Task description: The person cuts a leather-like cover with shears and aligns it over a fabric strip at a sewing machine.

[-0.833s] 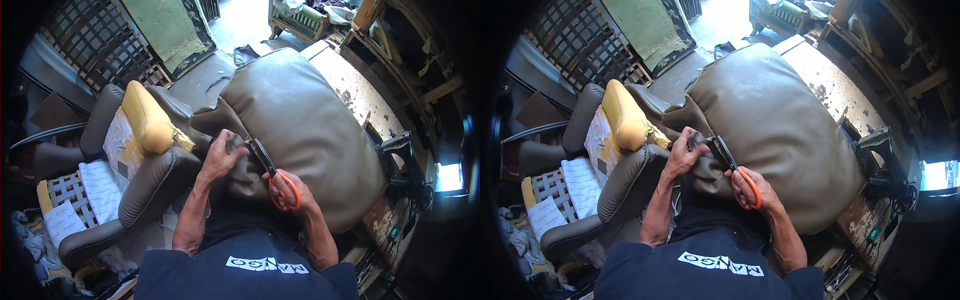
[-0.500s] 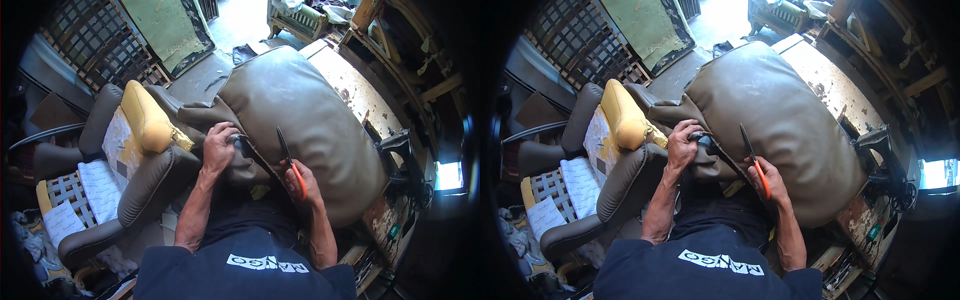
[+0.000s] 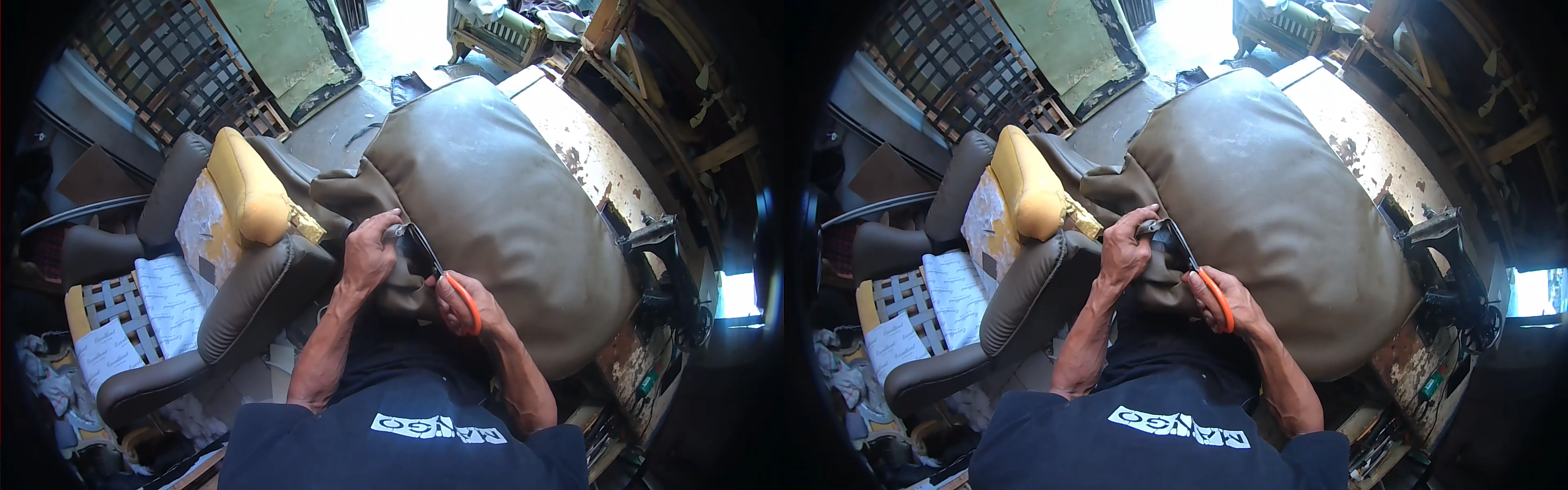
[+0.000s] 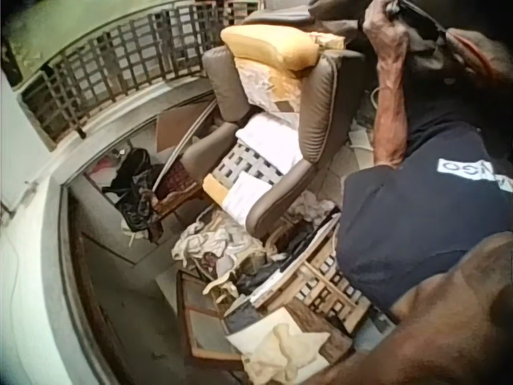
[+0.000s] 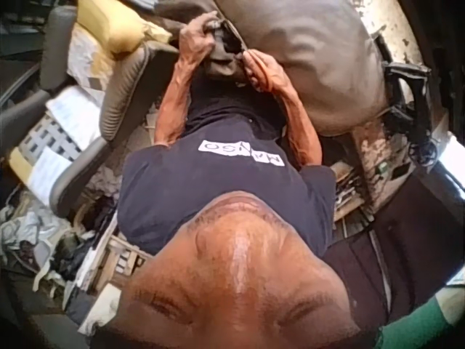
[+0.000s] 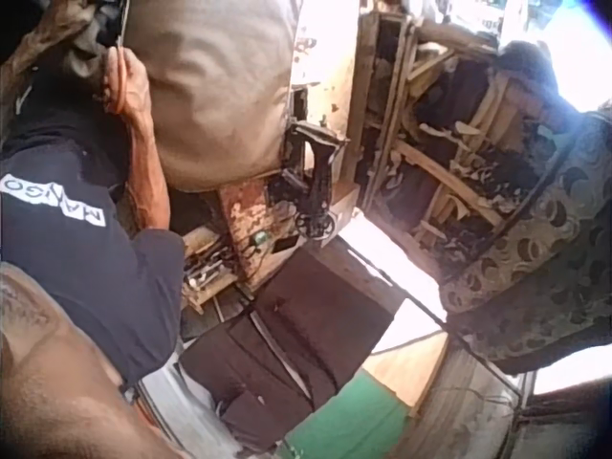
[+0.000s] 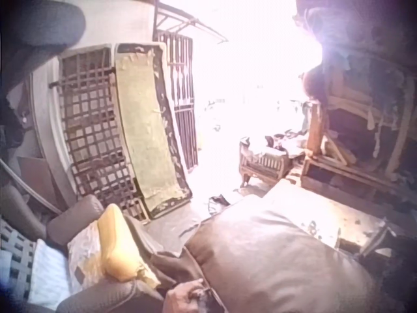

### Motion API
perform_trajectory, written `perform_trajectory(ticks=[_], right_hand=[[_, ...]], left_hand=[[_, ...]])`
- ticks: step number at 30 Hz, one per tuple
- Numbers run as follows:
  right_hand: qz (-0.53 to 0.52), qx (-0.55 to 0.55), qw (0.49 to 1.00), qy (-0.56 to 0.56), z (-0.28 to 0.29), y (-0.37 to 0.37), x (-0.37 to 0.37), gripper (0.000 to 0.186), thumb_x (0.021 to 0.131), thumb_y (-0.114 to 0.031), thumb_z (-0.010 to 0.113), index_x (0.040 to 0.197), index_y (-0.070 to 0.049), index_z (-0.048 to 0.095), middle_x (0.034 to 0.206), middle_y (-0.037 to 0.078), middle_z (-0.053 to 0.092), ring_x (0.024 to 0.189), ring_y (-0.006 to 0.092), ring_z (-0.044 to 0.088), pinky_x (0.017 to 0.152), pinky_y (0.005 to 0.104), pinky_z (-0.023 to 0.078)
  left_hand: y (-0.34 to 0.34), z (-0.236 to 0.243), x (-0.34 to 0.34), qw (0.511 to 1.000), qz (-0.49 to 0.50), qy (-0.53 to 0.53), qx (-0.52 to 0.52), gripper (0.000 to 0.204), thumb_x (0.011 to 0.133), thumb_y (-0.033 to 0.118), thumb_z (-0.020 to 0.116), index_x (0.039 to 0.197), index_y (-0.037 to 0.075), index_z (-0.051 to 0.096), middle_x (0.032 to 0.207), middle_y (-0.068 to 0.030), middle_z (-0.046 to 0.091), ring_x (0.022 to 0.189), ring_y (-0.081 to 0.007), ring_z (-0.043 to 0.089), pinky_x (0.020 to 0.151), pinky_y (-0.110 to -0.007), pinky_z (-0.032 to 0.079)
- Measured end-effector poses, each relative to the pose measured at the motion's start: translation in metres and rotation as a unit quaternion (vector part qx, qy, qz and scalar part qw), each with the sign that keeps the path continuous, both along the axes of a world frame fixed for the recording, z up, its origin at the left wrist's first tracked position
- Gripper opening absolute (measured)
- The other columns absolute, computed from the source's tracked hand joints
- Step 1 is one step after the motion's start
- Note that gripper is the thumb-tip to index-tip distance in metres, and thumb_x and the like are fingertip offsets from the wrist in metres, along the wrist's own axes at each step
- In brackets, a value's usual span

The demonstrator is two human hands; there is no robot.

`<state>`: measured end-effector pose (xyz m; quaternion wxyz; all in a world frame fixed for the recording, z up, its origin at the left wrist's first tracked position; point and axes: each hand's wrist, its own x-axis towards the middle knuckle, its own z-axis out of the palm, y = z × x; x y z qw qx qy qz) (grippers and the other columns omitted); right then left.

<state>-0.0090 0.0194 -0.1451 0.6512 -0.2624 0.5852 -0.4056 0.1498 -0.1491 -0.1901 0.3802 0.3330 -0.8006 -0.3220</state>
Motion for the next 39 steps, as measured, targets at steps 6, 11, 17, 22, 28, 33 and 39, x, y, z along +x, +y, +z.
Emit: perform_trajectory(ticks=[6, 11, 17, 22, 28, 33, 39], right_hand=[[-0.038, -0.015, 0.999, -0.031, -0.003, -0.006, -0.001, 0.042, 0.107, -0.045, 0.056, 0.119, -0.006, 0.065, 0.071, -0.006, 0.05, 0.049, 0.0033, 0.046, 0.042, 0.0204, 0.039], [-0.054, -0.035, 0.996, -0.057, -0.007, -0.012, 0.002, 0.042, 0.108, -0.044, 0.056, 0.12, -0.005, 0.065, 0.07, -0.006, 0.05, 0.048, 0.0032, 0.045, 0.041, 0.021, 0.038], [-0.037, -0.063, 0.997, -0.014, -0.009, -0.012, 0.006, 0.042, 0.108, -0.042, 0.055, 0.12, -0.002, 0.064, 0.069, -0.006, 0.049, 0.047, 0.0014, 0.041, 0.04, 0.0191, 0.035], [-0.046, -0.057, 0.996, -0.051, -0.008, -0.012, 0.006, 0.042, 0.108, -0.042, 0.055, 0.12, -0.002, 0.064, 0.069, -0.006, 0.049, 0.047, 0.0012, 0.041, 0.04, 0.0189, 0.035], [-0.057, -0.045, 0.997, -0.036, -0.007, -0.016, 0.006, 0.044, 0.108, -0.044, 0.055, 0.12, -0.002, 0.063, 0.069, -0.006, 0.048, 0.046, 0.0009, 0.039, 0.039, 0.0189, 0.033], [-0.04, -0.049, 0.997, -0.032, -0.004, -0.016, 0.003, 0.044, 0.108, -0.043, 0.055, 0.12, -0.002, 0.063, 0.07, -0.007, 0.048, 0.047, 0.0005, 0.039, 0.04, 0.018, 0.033], [-0.033, -0.045, 0.998, -0.023, -0.005, -0.013, 0.005, 0.04, 0.109, -0.041, 0.055, 0.121, -0.004, 0.063, 0.07, -0.007, 0.048, 0.05, 0.0002, 0.041, 0.043, 0.0177, 0.034]], left_hand=[[0.003, 0.002, 0.0, 1.0, -0.003, 0.008, 0.01, 0.033, 0.078, -0.01, 0.06, 0.108, 0.001, 0.071, 0.117, -0.0187, 0.074, 0.111, -0.0373, 0.07, 0.098, -0.044, 0.055], [0.008, 0.007, 0.003, 1.0, -0.014, -0.017, -0.018, 0.037, 0.077, -0.011, 0.058, 0.111, -0.001, 0.071, 0.113, -0.0194, 0.074, 0.109, -0.0372, 0.07, 0.098, -0.043, 0.056], [0.004, 0.007, 0.008, 1.0, -0.011, -0.005, -0.011, 0.038, 0.077, -0.011, 0.059, 0.111, -0.001, 0.072, 0.11, -0.0189, 0.074, 0.104, -0.037, 0.071, 0.095, -0.044, 0.056], [0.009, 0.008, 0.007, 1.0, -0.008, -0.012, 0.0, 0.038, 0.077, -0.011, 0.059, 0.111, -0.001, 0.071, 0.11, -0.0184, 0.075, 0.104, -0.0367, 0.071, 0.094, -0.044, 0.056], [0.008, 0.008, 0.01, 0.999, -0.02, -0.01, -0.026, 0.038, 0.077, -0.012, 0.059, 0.111, -0.001, 0.072, 0.11, -0.0179, 0.075, 0.103, -0.0362, 0.071, 0.093, -0.043, 0.057], [0.005, 0.009, 0.011, 1.0, -0.016, -0.009, -0.001, 0.04, 0.077, -0.012, 0.058, 0.113, 0.0, 0.072, 0.108, -0.0178, 0.075, 0.103, -0.0361, 0.071, 0.092, -0.042, 0.057], [0.01, 0.012, 0.011, 1.0, -0.01, -0.013, 0.023, 0.041, 0.076, -0.013, 0.057, 0.113, -0.001, 0.071, 0.108, -0.0178, 0.075, 0.103, -0.0361, 0.071, 0.091, -0.042, 0.057]])
